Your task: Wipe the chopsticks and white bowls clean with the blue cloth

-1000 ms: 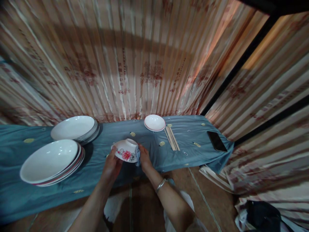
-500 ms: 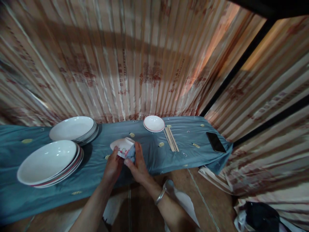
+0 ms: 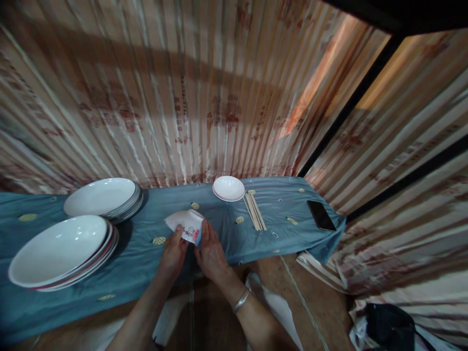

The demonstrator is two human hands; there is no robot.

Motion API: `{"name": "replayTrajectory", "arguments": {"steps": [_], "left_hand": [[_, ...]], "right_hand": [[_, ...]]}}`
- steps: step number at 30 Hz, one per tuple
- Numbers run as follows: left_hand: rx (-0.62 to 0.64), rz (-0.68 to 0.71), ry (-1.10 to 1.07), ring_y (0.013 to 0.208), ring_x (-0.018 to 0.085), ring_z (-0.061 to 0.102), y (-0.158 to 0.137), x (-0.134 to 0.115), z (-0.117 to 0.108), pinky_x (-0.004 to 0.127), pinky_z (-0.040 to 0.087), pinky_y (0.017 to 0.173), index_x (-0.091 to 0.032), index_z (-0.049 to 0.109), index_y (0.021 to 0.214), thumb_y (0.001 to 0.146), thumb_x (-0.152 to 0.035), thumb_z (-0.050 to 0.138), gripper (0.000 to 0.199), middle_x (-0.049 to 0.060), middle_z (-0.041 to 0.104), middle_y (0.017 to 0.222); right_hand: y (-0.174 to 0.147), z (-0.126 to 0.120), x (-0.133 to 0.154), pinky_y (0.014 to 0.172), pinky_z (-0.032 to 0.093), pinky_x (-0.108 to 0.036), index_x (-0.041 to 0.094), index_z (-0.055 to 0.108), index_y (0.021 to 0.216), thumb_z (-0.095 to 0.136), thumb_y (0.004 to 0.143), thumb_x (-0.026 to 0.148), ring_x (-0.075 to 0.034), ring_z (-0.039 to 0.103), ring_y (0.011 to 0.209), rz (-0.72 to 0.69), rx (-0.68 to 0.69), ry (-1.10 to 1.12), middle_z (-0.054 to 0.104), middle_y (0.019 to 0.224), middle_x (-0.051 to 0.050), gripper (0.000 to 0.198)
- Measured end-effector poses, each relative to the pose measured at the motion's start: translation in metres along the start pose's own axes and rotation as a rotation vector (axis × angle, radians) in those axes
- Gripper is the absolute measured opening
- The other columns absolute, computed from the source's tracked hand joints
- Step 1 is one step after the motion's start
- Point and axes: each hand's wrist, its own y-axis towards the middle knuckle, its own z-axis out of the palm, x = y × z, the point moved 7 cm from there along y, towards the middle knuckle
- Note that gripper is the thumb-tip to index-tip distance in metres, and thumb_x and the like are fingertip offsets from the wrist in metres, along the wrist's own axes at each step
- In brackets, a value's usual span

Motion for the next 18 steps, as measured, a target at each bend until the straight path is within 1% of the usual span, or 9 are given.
{"name": "replayTrajectory", "arguments": {"steps": [2, 4, 6, 8, 10, 15, 17, 18], "left_hand": [[0.011, 0.013, 0.035, 0.066, 0.018, 0.062, -0.002, 0.002, 0.005, 0.026, 0.048, 0.06, -0.014, 0.065, 0.072, 0.067, -0.045, 0.071, 0.031, 0.004, 0.065, 0.063], [0.031, 0.05, 0.113, 0.063, 0.019, 0.06, -0.004, 0.002, 0.009, 0.027, 0.046, 0.058, -0.015, 0.063, 0.066, 0.064, -0.048, 0.071, 0.034, 0.003, 0.063, 0.059], [0.058, 0.107, 0.212, 0.061, 0.018, 0.058, -0.006, 0.0, 0.014, 0.027, 0.045, 0.058, -0.016, 0.061, 0.06, 0.065, -0.051, 0.069, 0.036, 0.002, 0.06, 0.055], [0.081, 0.162, 0.29, 0.06, 0.018, 0.056, -0.009, -0.003, 0.019, 0.027, 0.044, 0.06, -0.017, 0.058, 0.055, 0.067, -0.052, 0.066, 0.038, 0.001, 0.057, 0.052], [0.1, 0.205, 0.343, 0.058, 0.017, 0.054, -0.011, -0.006, 0.024, 0.027, 0.042, 0.061, -0.018, 0.056, 0.053, 0.069, -0.054, 0.063, 0.04, 0.0, 0.055, 0.051], [0.096, 0.259, 0.438, 0.053, 0.014, 0.048, -0.011, -0.01, 0.032, 0.026, 0.038, 0.055, -0.017, 0.056, 0.053, 0.071, -0.057, 0.059, 0.044, -0.001, 0.052, 0.05], [0.099, 0.266, 0.478, 0.054, 0.015, 0.049, -0.01, -0.008, 0.035, 0.027, 0.039, 0.057, -0.016, 0.056, 0.052, 0.073, -0.057, 0.057, 0.045, -0.001, 0.051, 0.049], [0.105, 0.27, 0.495, 0.056, 0.016, 0.051, -0.01, -0.007, 0.036, 0.027, 0.041, 0.059, -0.016, 0.057, 0.054, 0.074, -0.056, 0.056, 0.045, 0.0, 0.053, 0.051]], "right_hand": [[-0.001, -0.004, -0.003, 0.097, 0.046, -0.047, 0.002, 0.028, 0.138, 0.05, 0.08, 0.014, -0.032, 0.05, 0.121, 0.052, 0.047, -0.079, 0.051, 0.128, -0.027, 0.063], [-0.002, -0.006, -0.007, 0.085, 0.052, -0.041, 0.004, 0.044, 0.125, 0.051, 0.082, 0.015, -0.029, 0.062, 0.103, 0.122, 0.118, -0.154, 0.062, 0.11, -0.023, 0.046], [-0.004, -0.007, -0.01, 0.073, 0.054, -0.035, 0.007, 0.053, 0.11, 0.05, 0.084, 0.016, -0.026, 0.067, 0.084, 0.173, 0.179, -0.214, 0.068, 0.093, -0.018, 0.028], [-0.005, -0.009, -0.012, 0.065, 0.053, -0.031, 0.01, 0.056, 0.099, 0.05, 0.084, 0.017, -0.023, 0.068, 0.074, 0.192, 0.199, -0.256, 0.069, 0.084, -0.015, 0.018], [-0.005, -0.013, -0.014, 0.062, 0.052, -0.029, 0.011, 0.056, 0.096, 0.051, 0.084, 0.018, -0.022, 0.067, 0.071, 0.19, 0.181, -0.284, 0.069, 0.08, -0.014, 0.015], [0.0, -0.022, -0.023, 0.056, 0.048, -0.029, 0.013, 0.058, 0.093, 0.047, 0.086, 0.02, -0.022, 0.066, 0.065, 0.171, 0.138, -0.343, 0.067, 0.072, -0.012, 0.015], [0.002, -0.026, -0.029, 0.055, 0.046, -0.028, 0.012, 0.058, 0.094, 0.047, 0.086, 0.021, -0.021, 0.065, 0.065, 0.172, 0.134, -0.356, 0.067, 0.071, -0.012, 0.016], [0.003, -0.027, -0.032, 0.055, 0.045, -0.028, 0.012, 0.058, 0.094, 0.048, 0.086, 0.021, -0.021, 0.065, 0.064, 0.179, 0.129, -0.358, 0.068, 0.071, -0.011, 0.016]]}}
